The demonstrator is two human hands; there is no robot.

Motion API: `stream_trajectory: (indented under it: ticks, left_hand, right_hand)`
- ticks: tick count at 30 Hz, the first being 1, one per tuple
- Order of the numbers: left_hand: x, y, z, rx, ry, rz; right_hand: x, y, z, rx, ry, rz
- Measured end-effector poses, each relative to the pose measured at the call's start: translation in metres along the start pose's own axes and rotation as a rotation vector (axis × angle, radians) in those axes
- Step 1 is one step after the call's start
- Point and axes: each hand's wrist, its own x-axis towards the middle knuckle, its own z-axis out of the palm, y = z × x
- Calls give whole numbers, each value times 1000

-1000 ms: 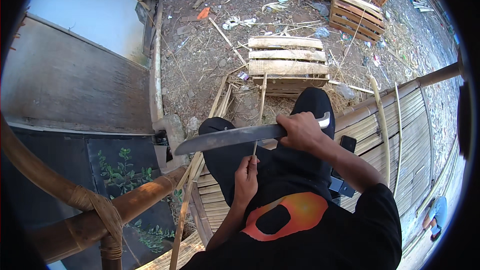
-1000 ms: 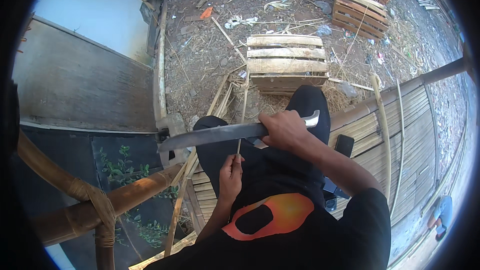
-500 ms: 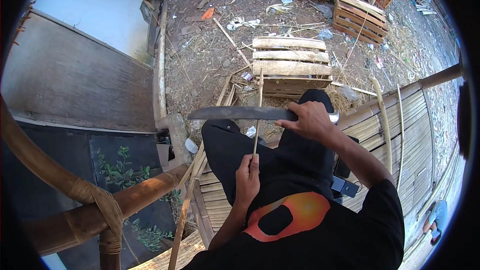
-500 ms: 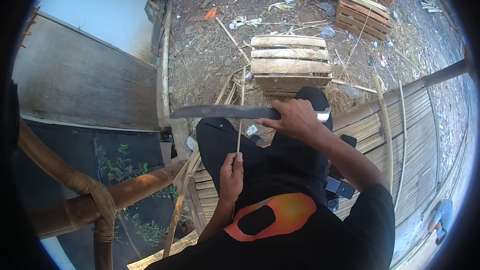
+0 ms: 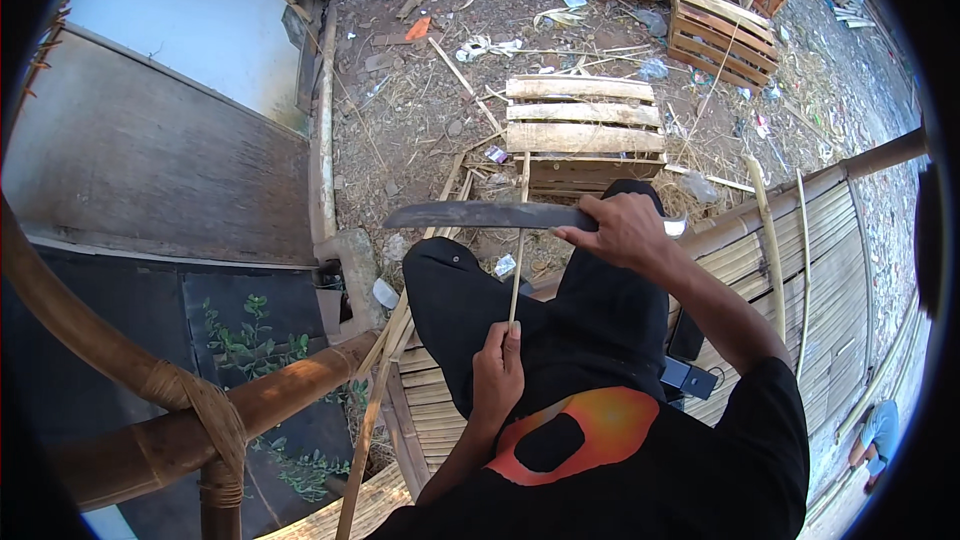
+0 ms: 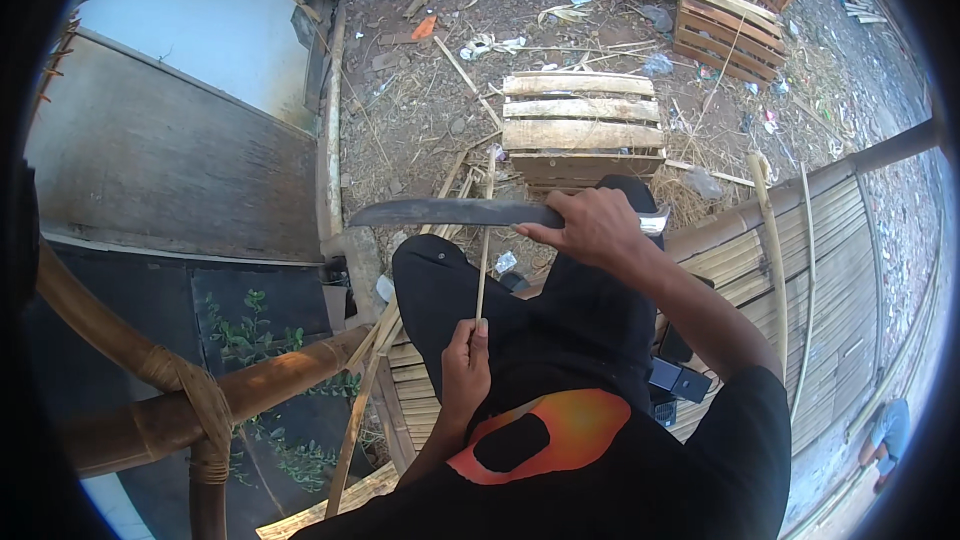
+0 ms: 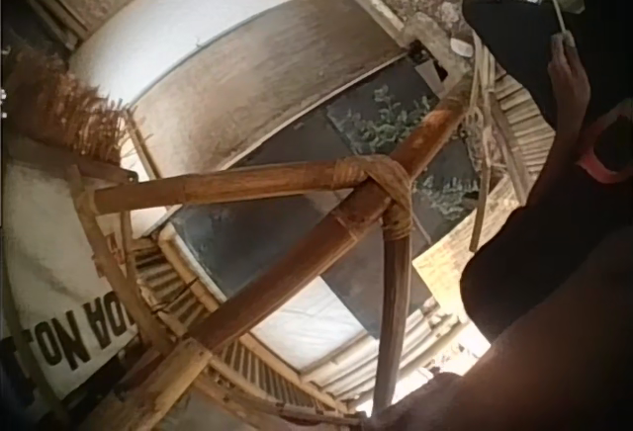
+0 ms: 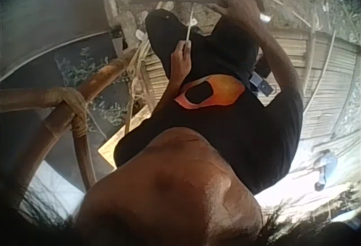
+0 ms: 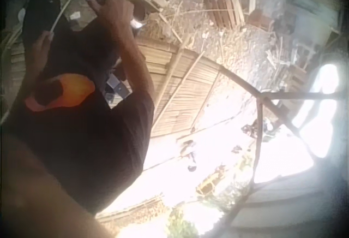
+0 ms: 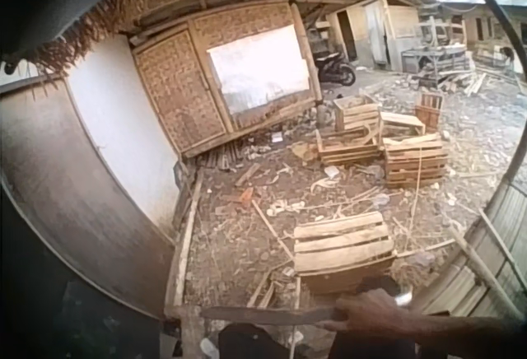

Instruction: The person shaves a long bamboo stick using a machete, repeatedly running the blade along the stick to thin it down while holding the stick in one hand and the machete in the other.

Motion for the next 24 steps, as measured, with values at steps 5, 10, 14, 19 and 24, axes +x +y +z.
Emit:
stream_trajectory:
  ticks: [5, 10, 14, 19, 24]
  left_hand:
    - [-1, 16, -6, 56, 6, -2]
    - [6, 9, 0, 42, -12, 23]
    - [-3, 9, -3, 49, -13, 6]
    - [-7, 6, -5, 109, -17, 50]
    - [-7, 15, 3, 44, -16, 90]
  right_hand:
    - [-7, -14, -2, -19, -51, -193]
    - [13, 14, 3, -17, -25, 46]
    - [-17, -17, 2, -43, -121, -145]
    - [24, 28, -5, -74, -81, 205]
    - [12, 5, -8, -51, -200, 146]
